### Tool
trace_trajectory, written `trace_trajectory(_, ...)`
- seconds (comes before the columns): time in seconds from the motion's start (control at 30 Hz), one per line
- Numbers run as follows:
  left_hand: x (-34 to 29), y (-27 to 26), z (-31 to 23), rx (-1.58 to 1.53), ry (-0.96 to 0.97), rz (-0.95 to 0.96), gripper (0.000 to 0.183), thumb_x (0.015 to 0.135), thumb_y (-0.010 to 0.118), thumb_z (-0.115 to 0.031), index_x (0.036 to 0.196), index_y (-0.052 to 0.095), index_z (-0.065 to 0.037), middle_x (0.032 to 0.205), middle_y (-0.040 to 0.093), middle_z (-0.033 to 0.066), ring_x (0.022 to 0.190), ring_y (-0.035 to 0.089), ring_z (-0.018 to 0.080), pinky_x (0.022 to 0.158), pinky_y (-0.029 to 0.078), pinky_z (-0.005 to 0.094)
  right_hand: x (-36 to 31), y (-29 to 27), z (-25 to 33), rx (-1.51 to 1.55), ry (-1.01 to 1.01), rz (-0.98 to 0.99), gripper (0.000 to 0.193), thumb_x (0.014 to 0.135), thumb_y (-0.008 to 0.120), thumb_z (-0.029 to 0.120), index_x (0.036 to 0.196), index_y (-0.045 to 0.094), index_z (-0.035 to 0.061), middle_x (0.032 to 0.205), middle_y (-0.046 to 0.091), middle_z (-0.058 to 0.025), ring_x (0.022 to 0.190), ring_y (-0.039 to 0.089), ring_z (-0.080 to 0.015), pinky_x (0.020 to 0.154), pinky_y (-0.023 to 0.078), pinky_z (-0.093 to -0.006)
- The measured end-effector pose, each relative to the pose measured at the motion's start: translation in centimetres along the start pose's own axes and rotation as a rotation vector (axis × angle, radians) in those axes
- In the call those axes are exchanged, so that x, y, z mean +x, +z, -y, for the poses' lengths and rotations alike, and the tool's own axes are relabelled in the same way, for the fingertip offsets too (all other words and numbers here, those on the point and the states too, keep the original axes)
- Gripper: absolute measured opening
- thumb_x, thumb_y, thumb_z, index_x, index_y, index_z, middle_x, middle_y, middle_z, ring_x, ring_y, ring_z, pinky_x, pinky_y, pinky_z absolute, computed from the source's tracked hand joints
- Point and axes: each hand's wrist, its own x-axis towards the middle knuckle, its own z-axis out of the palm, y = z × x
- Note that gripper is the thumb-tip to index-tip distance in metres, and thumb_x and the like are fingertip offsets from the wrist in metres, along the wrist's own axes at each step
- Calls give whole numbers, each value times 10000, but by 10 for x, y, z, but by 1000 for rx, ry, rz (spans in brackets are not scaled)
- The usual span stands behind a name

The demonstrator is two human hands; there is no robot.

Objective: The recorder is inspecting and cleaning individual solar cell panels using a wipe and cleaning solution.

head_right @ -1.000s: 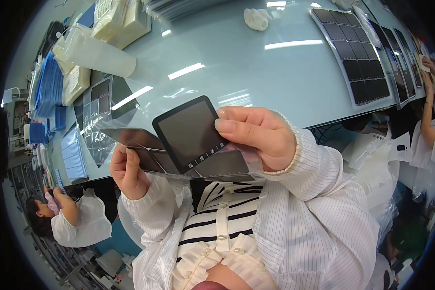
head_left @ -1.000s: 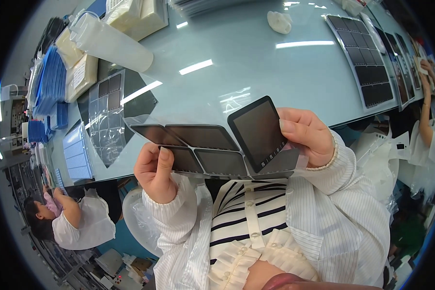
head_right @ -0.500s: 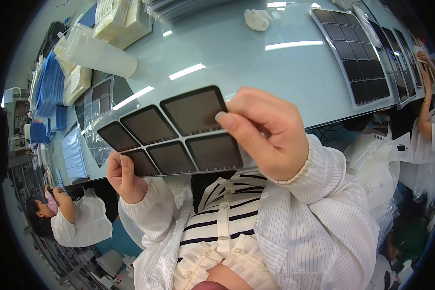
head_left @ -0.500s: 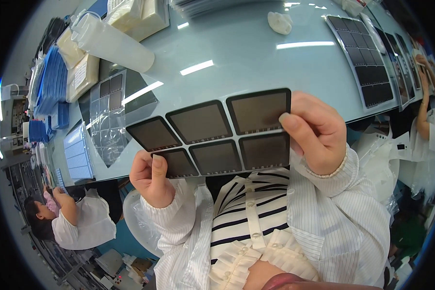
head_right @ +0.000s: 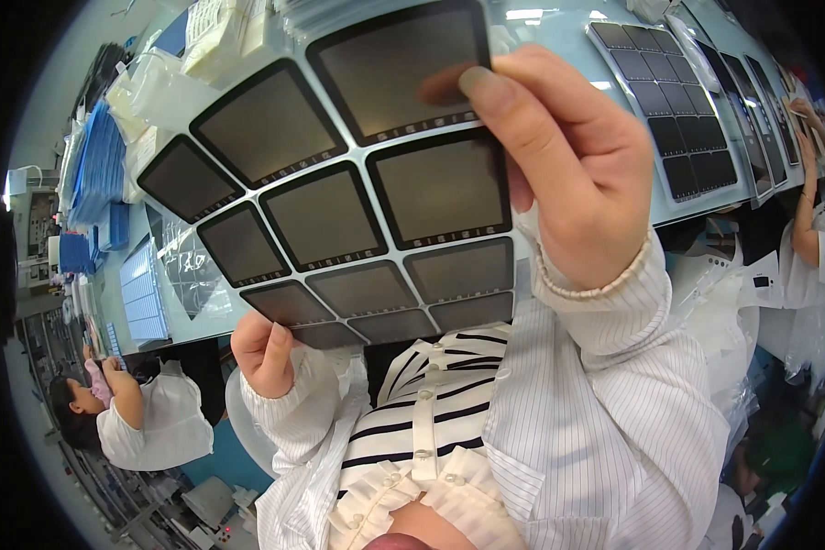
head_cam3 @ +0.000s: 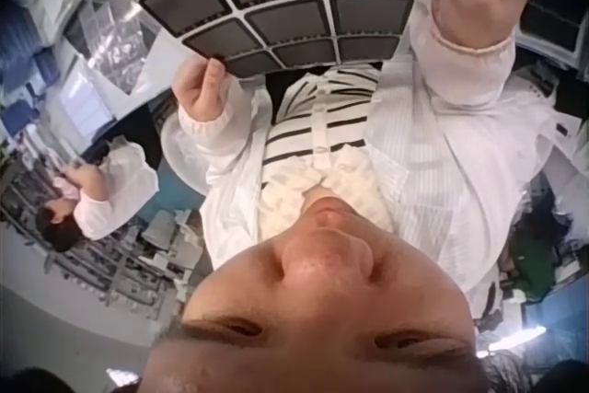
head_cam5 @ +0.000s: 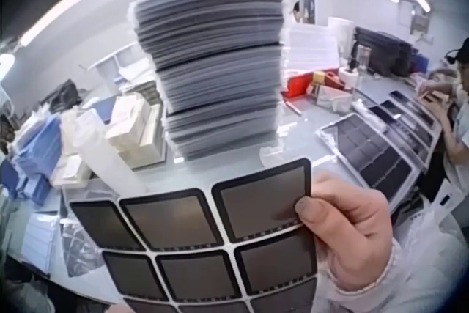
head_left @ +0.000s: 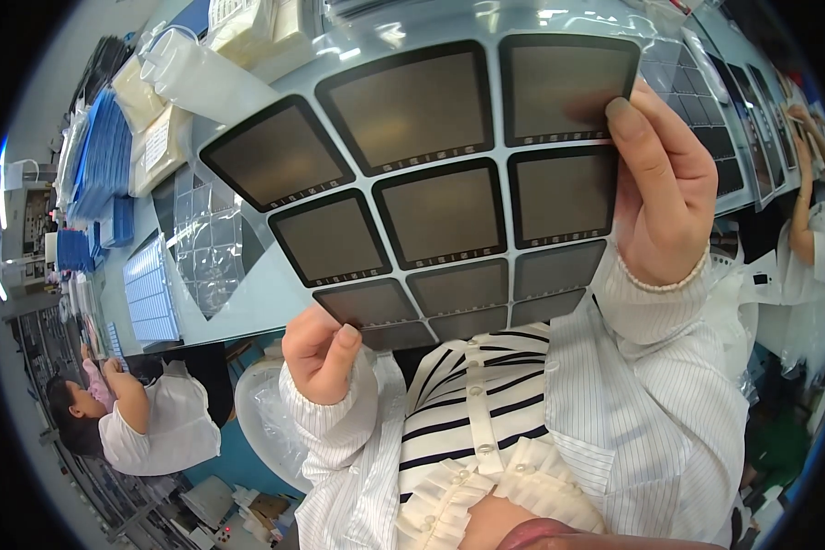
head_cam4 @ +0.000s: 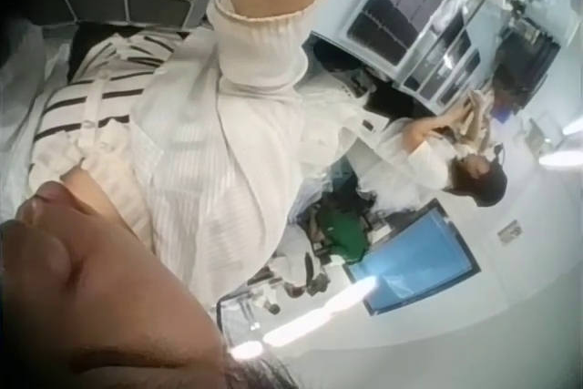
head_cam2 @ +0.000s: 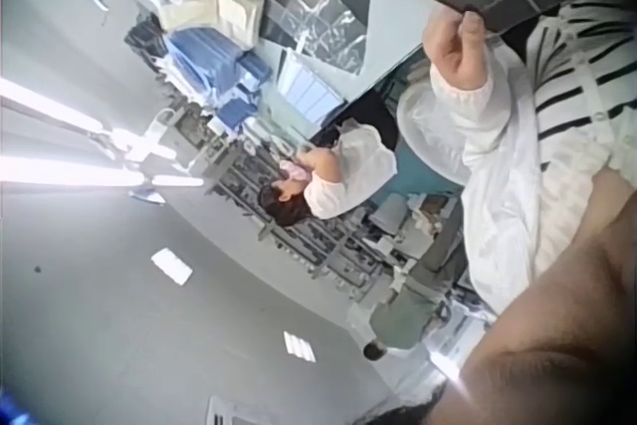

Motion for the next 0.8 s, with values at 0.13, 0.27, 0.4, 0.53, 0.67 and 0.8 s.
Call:
trace_trajectory(0.13,3,-5,-8,54,58,-64,301,832,559,-104,573,449,3,495,459,21,442,375,94,433,258,233,4,-9,3,-120,-98,166,232,891,493,34,1088,580,-50,1086,591,-144,521,451,0,422,299,-116)
trace_trajectory(0.27,0,-10,-10,33,10,-47,302,835,548,-87,563,442,-11,473,451,6,409,351,71,411,249,224,-2,-4,2,-60,-47,169,231,886,482,33,1066,580,-73,1089,581,-139,447,390,4,399,273,-118)
trace_trajectory(0.4,-1,-14,-12,21,-14,23,296,830,555,-88,561,463,-7,477,468,7,405,368,81,411,268,224,-5,-6,6,-61,42,199,237,887,462,28,1059,570,-95,1103,578,-149,419,384,-1,381,275,-122)
trace_trajectory(0.53,-1,-18,-14,32,-13,139,292,823,565,-93,555,492,-4,472,495,20,392,405,89,405,284,220,-8,-4,6,13,138,160,247,888,441,23,1064,562,-103,1147,563,-168,405,391,0,371,288,-123)
trace_trajectory(0.67,0,-12,-15,-39,-56,151,287,818,575,-95,555,504,-5,468,515,28,382,437,91,393,294,212,-10,-9,3,50,149,127,261,893,431,24,1092,555,-92,1167,556,-173,392,401,-1,369,303,-125)
trace_trajectory(0.8,1,-9,-14,-67,-29,213,269,805,591,-87,561,511,-7,477,540,38,378,462,98,385,306,210,-11,-17,-1,61,123,142,277,896,428,24,1124,540,-86,1139,576,-166,382,403,-3,369,310,-130)
